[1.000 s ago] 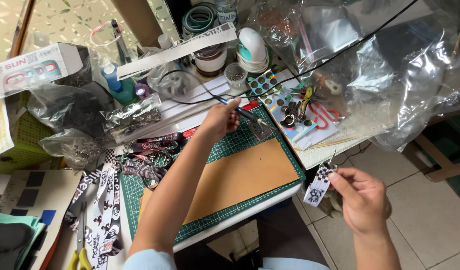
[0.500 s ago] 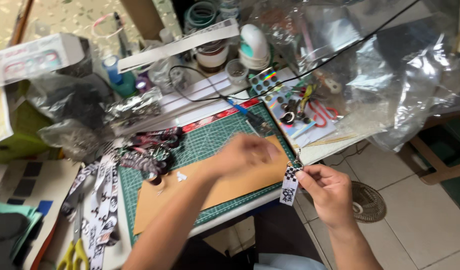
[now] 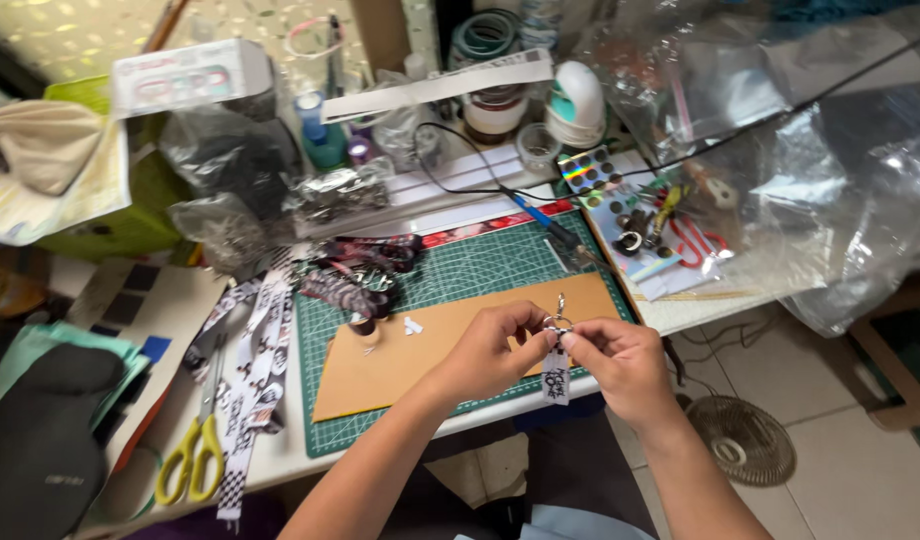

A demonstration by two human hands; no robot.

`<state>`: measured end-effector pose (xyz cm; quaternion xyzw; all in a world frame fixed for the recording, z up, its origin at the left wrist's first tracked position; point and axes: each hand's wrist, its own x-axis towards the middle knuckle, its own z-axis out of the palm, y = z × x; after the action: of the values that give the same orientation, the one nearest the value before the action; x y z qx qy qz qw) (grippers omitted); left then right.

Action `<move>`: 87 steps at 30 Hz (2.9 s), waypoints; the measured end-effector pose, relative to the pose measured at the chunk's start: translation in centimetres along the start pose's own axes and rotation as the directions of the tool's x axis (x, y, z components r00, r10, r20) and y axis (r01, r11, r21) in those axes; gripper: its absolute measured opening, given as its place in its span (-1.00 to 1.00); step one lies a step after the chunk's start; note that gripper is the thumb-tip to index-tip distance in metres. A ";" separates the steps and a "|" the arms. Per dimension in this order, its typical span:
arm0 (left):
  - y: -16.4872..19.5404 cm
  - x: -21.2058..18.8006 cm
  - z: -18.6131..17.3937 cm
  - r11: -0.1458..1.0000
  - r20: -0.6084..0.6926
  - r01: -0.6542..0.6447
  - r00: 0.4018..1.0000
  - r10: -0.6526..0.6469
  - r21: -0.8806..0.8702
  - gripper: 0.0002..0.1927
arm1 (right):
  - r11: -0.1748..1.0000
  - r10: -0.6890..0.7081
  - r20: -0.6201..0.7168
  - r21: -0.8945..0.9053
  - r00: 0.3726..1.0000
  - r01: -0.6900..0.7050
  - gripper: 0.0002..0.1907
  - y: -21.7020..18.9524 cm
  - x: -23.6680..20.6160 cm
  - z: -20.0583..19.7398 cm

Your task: The person cuts a patterned ribbon, folds its end, and uses a soldering iron to seal the edge. They then attach a metal keyring to the ribbon and continue to seal the joined area with the soldering iron. The finished keychain is placed on the work surface.

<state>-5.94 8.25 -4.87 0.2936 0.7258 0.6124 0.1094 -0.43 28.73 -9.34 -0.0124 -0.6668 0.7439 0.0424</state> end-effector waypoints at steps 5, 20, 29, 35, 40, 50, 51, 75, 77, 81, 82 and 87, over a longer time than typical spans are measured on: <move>-2.2 -2.5 -0.5 0.986 -0.119 0.161 0.981 -0.155 0.042 -0.81 | 1.000 0.029 0.134 -0.003 0.990 -0.029 -0.88 1.9 1.5 2.6; 1.9 -8.0 2.3 0.830 -0.488 -0.161 0.743 0.458 0.534 -0.75 | 0.998 -0.018 0.050 -0.054 0.999 0.021 -0.85 -0.3 0.1 5.3; 1.3 -6.1 3.3 0.731 -0.505 -0.132 0.802 -0.318 -0.670 -0.73 | 0.611 -0.494 0.316 -0.536 0.810 0.582 -0.72 -7.5 -3.4 7.9; -0.2 -6.5 3.8 0.463 -0.257 -0.008 0.840 -0.478 -0.886 -0.76 | 0.996 -0.056 0.055 -0.059 0.997 0.060 -0.76 -5.2 -1.2 5.8; 0.3 -6.7 4.1 0.495 -0.282 -0.023 0.845 -0.454 -0.869 -0.77 | 0.996 0.019 0.053 -0.085 0.998 -0.014 -0.84 -3.0 -0.8 2.6; 0.6 -5.4 5.4 0.896 -0.373 0.066 0.894 -0.249 -0.439 -0.80 | 0.998 -0.056 -0.006 -0.014 0.998 0.056 -0.81 -1.6 -2.6 2.5; 0.5 -5.2 5.5 0.909 -0.363 0.082 0.899 -0.245 -0.410 -0.81 | 0.998 -0.060 -0.024 -0.037 0.998 0.059 -0.81 -1.6 -2.7 2.4; -1.4 0.2 8.9 0.918 -0.193 0.191 0.944 -0.269 -0.349 -0.81 | 0.984 0.061 -0.154 0.172 0.986 -0.034 -0.84 1.6 -1.8 -3.5; -1.6 0.3 9.1 0.919 -0.203 0.178 0.944 -0.261 -0.352 -0.81 | 0.958 0.069 -0.066 0.282 0.995 -0.048 -0.77 1.5 -1.9 -3.6; -1.9 0.7 9.3 0.920 -0.211 0.188 0.939 -0.270 -0.344 -0.82 | 0.978 -0.002 -0.140 0.207 0.990 0.032 -0.80 2.1 -2.1 -3.3; -2.0 0.8 9.3 0.921 -0.219 0.187 0.937 -0.271 -0.341 -0.83 | 0.985 0.000 -0.178 0.171 0.984 0.031 -0.79 2.2 -2.0 -3.4; -2.8 1.3 10.3 0.899 -0.272 0.177 0.914 -0.301 -0.400 -0.82 | 0.973 -0.001 -0.184 0.226 0.983 0.044 -0.76 2.7 -1.7 -3.2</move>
<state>-2.48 17.26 -9.55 0.0697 0.6373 0.7587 0.1158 1.42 31.51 -12.41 -0.0683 -0.5700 0.8110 0.1131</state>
